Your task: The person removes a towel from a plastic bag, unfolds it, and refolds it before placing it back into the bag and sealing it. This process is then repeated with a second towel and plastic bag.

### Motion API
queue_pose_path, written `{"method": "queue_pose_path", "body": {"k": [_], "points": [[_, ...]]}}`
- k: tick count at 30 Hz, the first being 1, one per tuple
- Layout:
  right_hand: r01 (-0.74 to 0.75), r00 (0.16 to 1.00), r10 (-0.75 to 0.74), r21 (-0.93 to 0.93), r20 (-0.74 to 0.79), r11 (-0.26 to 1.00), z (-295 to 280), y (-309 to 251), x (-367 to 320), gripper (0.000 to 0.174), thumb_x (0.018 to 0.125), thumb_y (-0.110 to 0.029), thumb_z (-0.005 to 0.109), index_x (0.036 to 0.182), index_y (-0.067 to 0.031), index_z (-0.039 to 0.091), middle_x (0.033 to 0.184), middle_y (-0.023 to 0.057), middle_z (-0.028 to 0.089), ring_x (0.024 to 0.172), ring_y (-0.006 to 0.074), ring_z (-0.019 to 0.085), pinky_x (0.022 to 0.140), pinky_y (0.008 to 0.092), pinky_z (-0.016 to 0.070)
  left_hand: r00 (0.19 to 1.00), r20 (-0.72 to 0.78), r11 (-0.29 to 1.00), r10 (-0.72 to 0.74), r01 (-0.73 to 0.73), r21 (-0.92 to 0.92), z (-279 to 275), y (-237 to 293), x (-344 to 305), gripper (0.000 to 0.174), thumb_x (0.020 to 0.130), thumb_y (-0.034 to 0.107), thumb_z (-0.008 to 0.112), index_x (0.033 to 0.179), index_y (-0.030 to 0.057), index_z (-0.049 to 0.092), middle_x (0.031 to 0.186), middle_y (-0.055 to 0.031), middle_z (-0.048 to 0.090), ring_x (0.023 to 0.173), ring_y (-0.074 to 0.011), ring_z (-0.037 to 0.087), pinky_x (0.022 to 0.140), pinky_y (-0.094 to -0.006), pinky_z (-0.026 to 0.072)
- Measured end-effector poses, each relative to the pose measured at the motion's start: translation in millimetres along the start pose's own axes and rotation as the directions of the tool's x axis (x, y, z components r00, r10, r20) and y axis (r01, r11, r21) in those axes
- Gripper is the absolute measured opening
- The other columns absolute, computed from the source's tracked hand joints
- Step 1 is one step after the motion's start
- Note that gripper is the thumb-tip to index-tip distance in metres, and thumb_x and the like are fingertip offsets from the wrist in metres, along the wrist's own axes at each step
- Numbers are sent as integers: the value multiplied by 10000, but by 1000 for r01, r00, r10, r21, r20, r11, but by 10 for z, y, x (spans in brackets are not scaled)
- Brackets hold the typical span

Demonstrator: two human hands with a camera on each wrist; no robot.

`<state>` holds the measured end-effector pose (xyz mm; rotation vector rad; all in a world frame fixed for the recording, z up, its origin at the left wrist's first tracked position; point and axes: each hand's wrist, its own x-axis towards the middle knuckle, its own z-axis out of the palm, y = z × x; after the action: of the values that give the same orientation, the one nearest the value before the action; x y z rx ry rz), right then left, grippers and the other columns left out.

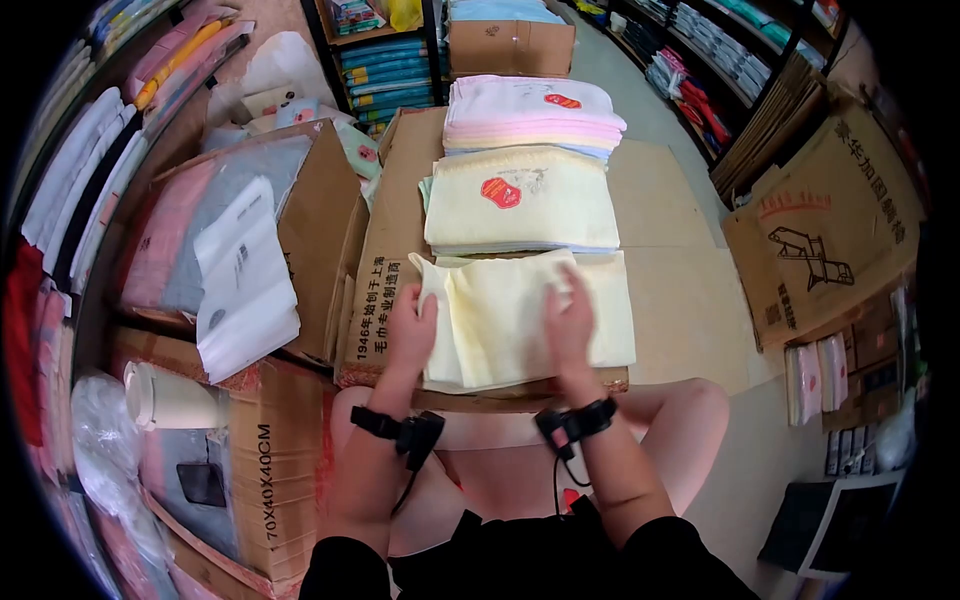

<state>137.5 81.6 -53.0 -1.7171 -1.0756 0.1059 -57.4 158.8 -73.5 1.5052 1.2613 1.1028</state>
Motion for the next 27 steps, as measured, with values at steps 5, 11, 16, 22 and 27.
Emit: {"method": "queue_pose_path", "body": {"k": [5,11,16,22,27], "points": [[-376,880,449,-346,158,859,-308,354,474,611,672,-283,663,1167,17,469,1082,174,550,951,315,539,829,398,434,991,127,973,49,-18,-232,-142,-10,22,137,852,81,514,942,-21,501,869,-53,566,782,-100,518,704,-233,422],[-200,867,341,-375,362,905,-149,655,620,568,600,-280,718,1052,19,550,914,159,618,834,227,598,732,316,467,974,227,897,-6,105,-429,-307,252,-38,136,882,76,474,996,1,467,920,-38,561,834,-85,512,757,-220,416],[-358,830,270,96,488,929,-384,429,579,413,662,-176,682,1005,15,554,955,110,613,839,209,596,765,295,465,980,200,880,16,82,-469,-439,406,-94,161,881,65,470,1031,7,469,1006,-46,555,896,-84,511,781,-229,417],[-142,701,-184,388,689,911,-1849,-597,132,249,708,-72,602,945,1,615,903,84,616,851,175,587,732,284,469,951,209,943,226,-160,-291,-1187,813,-848,255,870,95,518,1103,15,451,1070,-108,562,985,-172,537,865,-315,427],[-235,525,-216,384,823,893,-2465,-875,-206,206,677,-194,601,697,5,648,825,142,603,765,266,609,693,327,471,964,240,896,114,5,-444,-1377,1219,-1428,243,857,248,541,856,35,424,963,-266,574,925,-306,581,781,-415,487]]}}
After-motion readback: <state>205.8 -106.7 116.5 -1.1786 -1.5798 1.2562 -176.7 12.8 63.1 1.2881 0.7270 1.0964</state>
